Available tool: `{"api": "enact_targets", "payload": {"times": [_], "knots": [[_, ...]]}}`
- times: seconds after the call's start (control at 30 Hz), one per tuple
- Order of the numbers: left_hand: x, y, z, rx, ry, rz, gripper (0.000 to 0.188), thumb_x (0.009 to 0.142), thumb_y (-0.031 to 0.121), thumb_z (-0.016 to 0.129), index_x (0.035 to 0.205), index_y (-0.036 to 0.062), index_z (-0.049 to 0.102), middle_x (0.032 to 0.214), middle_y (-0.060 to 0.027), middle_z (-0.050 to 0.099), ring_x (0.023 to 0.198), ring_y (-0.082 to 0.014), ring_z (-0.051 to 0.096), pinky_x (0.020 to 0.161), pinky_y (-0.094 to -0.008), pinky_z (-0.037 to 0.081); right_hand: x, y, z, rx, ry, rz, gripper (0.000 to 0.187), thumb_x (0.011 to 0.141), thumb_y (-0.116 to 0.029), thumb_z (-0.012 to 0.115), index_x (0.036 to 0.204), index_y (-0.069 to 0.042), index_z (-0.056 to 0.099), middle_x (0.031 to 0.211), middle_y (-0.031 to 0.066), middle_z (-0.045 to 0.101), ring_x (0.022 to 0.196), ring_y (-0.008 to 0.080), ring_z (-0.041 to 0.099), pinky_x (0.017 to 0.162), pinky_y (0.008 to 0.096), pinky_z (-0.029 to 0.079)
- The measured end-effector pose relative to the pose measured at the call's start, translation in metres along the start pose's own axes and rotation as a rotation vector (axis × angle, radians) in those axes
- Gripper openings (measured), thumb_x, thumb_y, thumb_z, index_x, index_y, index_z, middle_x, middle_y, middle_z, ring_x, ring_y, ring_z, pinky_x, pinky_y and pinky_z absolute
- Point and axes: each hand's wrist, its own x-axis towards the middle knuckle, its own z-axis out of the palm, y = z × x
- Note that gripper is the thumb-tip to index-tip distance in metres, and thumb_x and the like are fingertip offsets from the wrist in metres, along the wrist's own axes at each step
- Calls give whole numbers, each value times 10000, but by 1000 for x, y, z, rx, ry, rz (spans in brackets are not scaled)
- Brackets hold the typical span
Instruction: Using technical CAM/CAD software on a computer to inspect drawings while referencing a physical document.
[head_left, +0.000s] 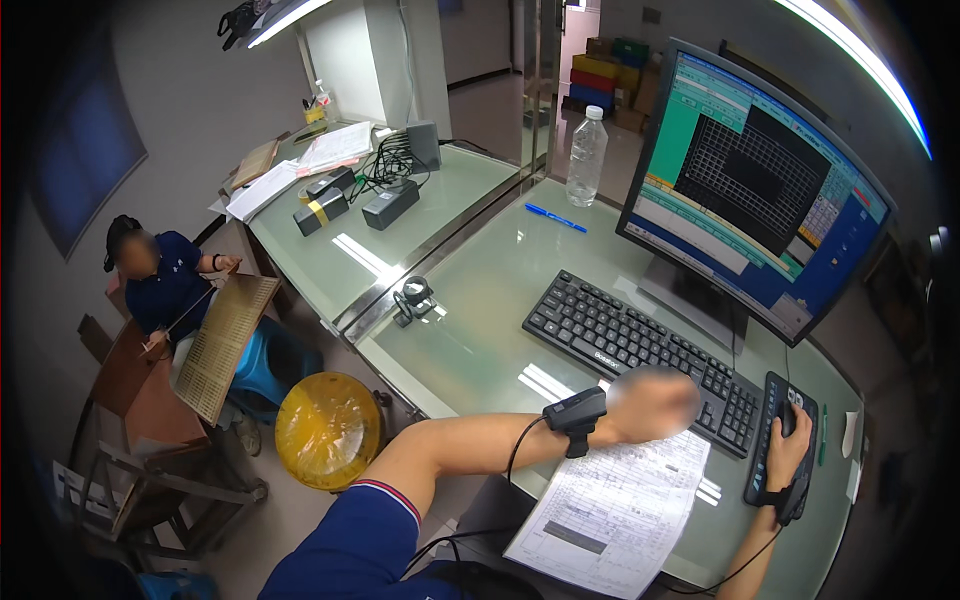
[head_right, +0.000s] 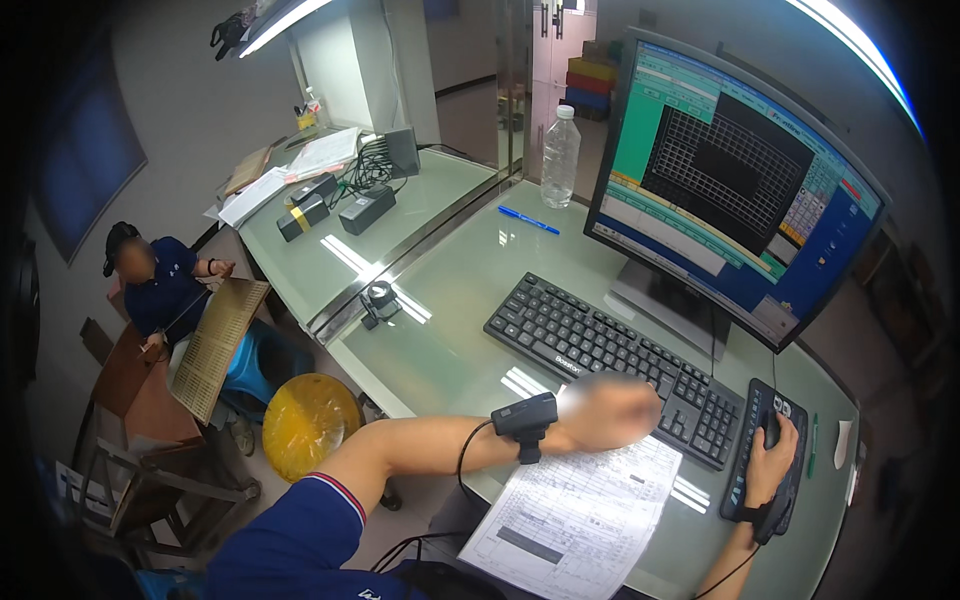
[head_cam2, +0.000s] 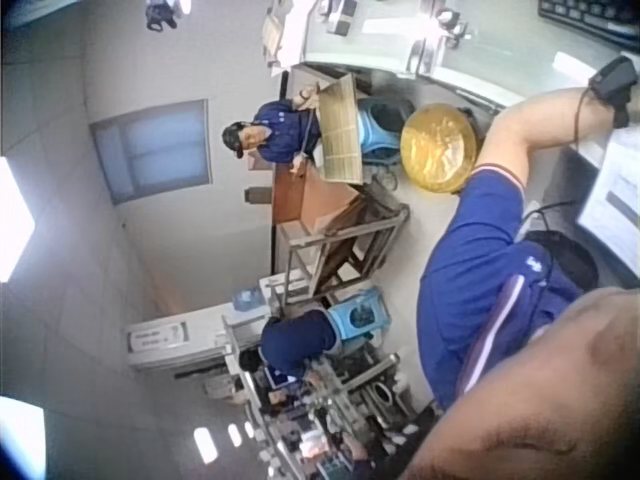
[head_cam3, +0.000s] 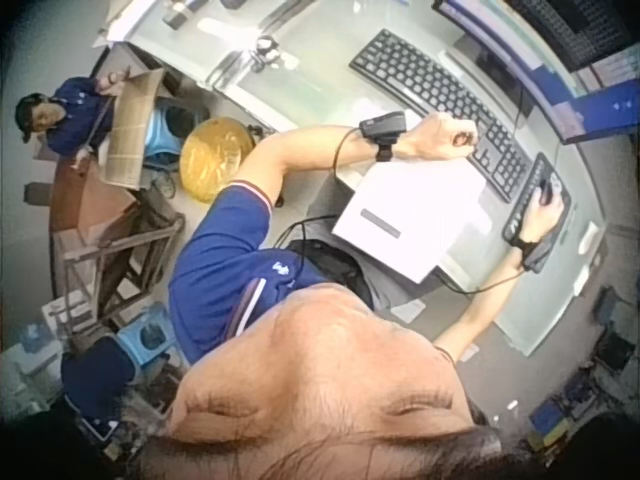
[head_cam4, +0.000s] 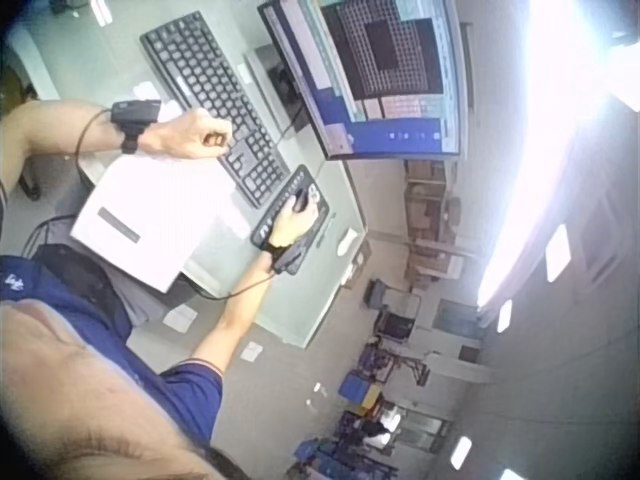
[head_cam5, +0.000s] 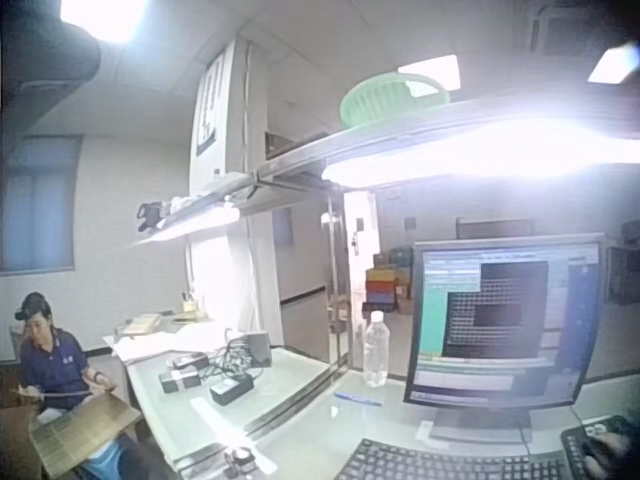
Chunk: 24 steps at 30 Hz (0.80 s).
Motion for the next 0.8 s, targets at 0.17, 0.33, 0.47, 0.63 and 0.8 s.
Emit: {"api": "enact_targets", "payload": {"times": [0.17, 0.33, 0.47, 0.63, 0.8], "knots": [[0, 0, 1, -8, -5, 4, 117, 888, 108, 724, 928, 61, 624, 569, -36, 576, 490, -158, 581, 496, -300, 438, -1, 4, 0, -8, 11, -1, 433, 888, -78, 702, 1303, 8, 616, 1320, 198, 611, 1253, 383, 579, 1093, 438, 436], [-1, -3, 3, -3, 0, 9, 113, 891, 107, 724, 930, 63, 628, 568, -37, 576, 493, -159, 586, 500, -306, 448, -2, 0, 0, 3, 6, 11, 430, 889, -70, 702, 1304, 6, 617, 1313, 198, 612, 1252, 382, 580, 1093, 435, 436], [2, 0, 1, -8, -8, 3, 104, 894, 98, 721, 933, 61, 632, 564, -37, 573, 491, -151, 583, 499, -301, 448, -2, 1, 1, 5, 21, 2, 431, 887, -70, 703, 1303, 6, 618, 1313, 198, 610, 1247, 382, 580, 1092, 434, 437], [0, 2, 0, -25, -27, -20, 100, 898, 91, 719, 929, 53, 632, 558, -34, 575, 488, -138, 580, 490, -290, 436, -2, -4, 0, 29, 21, 9, 429, 885, -71, 695, 1299, 10, 618, 1315, 197, 606, 1245, 382, 579, 1099, 430, 433], [0, -2, 0, -25, -17, -13, 97, 896, 79, 716, 924, 45, 630, 558, -30, 583, 481, -132, 574, 480, -287, 425, -2, -10, -1, 21, 10, 15, 425, 886, -79, 693, 1296, 8, 621, 1318, 191, 605, 1252, 380, 574, 1104, 432, 430]]}}
